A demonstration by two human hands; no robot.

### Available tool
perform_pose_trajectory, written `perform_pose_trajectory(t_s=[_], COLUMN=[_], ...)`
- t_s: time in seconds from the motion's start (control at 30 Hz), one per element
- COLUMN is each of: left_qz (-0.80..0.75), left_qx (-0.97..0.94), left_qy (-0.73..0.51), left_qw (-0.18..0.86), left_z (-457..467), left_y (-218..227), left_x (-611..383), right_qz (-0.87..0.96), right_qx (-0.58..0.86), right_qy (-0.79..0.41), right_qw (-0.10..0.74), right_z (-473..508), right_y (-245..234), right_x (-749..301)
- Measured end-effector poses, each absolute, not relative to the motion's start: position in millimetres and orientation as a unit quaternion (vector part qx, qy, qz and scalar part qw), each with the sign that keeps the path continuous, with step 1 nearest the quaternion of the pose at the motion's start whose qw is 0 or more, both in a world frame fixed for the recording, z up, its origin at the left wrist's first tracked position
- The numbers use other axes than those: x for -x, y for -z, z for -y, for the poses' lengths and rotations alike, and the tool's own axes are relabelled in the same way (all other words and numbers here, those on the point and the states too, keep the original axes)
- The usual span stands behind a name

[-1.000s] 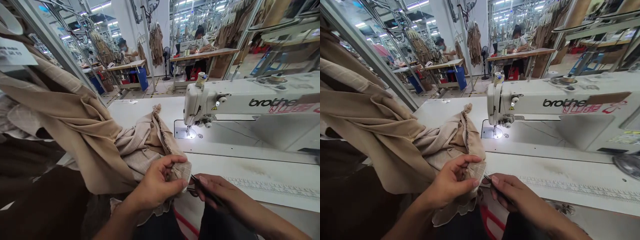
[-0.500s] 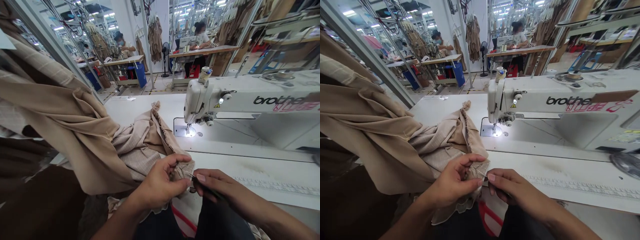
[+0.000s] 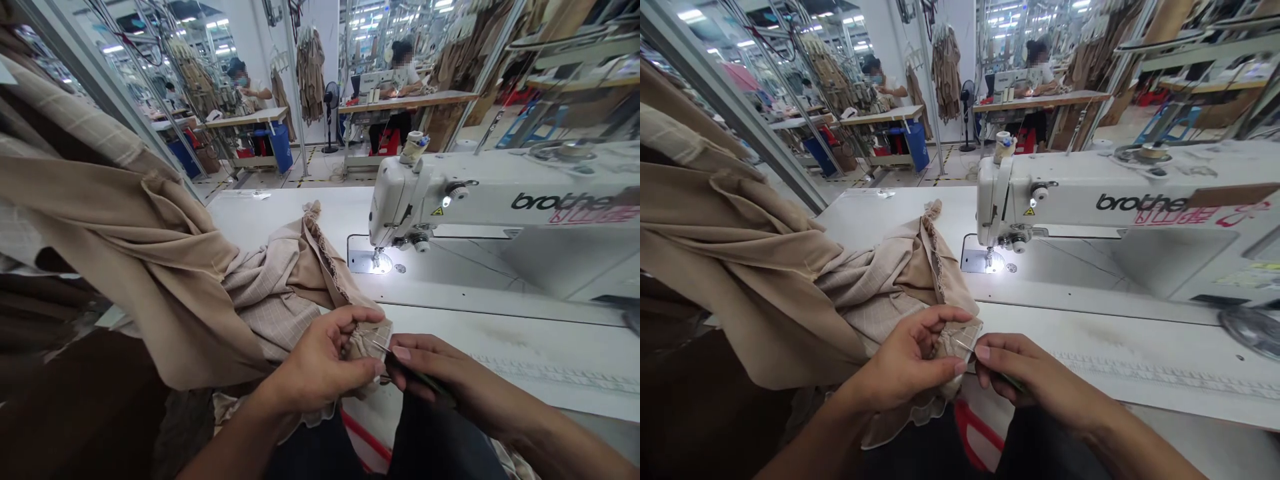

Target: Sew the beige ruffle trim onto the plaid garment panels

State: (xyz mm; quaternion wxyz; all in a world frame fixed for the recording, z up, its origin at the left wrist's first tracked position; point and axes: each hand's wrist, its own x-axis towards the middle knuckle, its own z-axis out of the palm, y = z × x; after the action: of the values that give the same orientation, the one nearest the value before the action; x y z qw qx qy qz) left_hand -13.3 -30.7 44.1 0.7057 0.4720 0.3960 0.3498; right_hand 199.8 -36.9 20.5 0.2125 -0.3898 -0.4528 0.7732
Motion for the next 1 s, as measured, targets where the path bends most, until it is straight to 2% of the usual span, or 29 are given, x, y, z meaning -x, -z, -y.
perform_pose_trajectory(t_s=[0.27, 0.47, 0.67, 1.0], left_qz=[-0.375, -0.396, -0.367, -0.384], left_qx=[-0.464, -0.487, -0.48, -0.537], left_qy=[-0.346, -0.355, -0.338, -0.32], left_qw=[0.724, 0.693, 0.721, 0.68], left_z=[29.7, 28.5, 28.6, 27.7], left_y=[-40.9, -41.7, -41.2, -39.9], left_x=[13.4, 15.5, 11.1, 18.1], right_qz=[0.443, 0.441, 0.42, 0.427], right_qx=[0.392, 0.393, 0.388, 0.386], right_qy=[-0.775, -0.775, -0.784, -0.775], right_qw=[0.222, 0.224, 0.24, 0.26], right_z=[37.2, 37.0, 36.0, 35.9], right_y=[-14.1, -14.7, -17.1, -7.4], right_x=[-199.7, -197.4, -194.4, -189.4])
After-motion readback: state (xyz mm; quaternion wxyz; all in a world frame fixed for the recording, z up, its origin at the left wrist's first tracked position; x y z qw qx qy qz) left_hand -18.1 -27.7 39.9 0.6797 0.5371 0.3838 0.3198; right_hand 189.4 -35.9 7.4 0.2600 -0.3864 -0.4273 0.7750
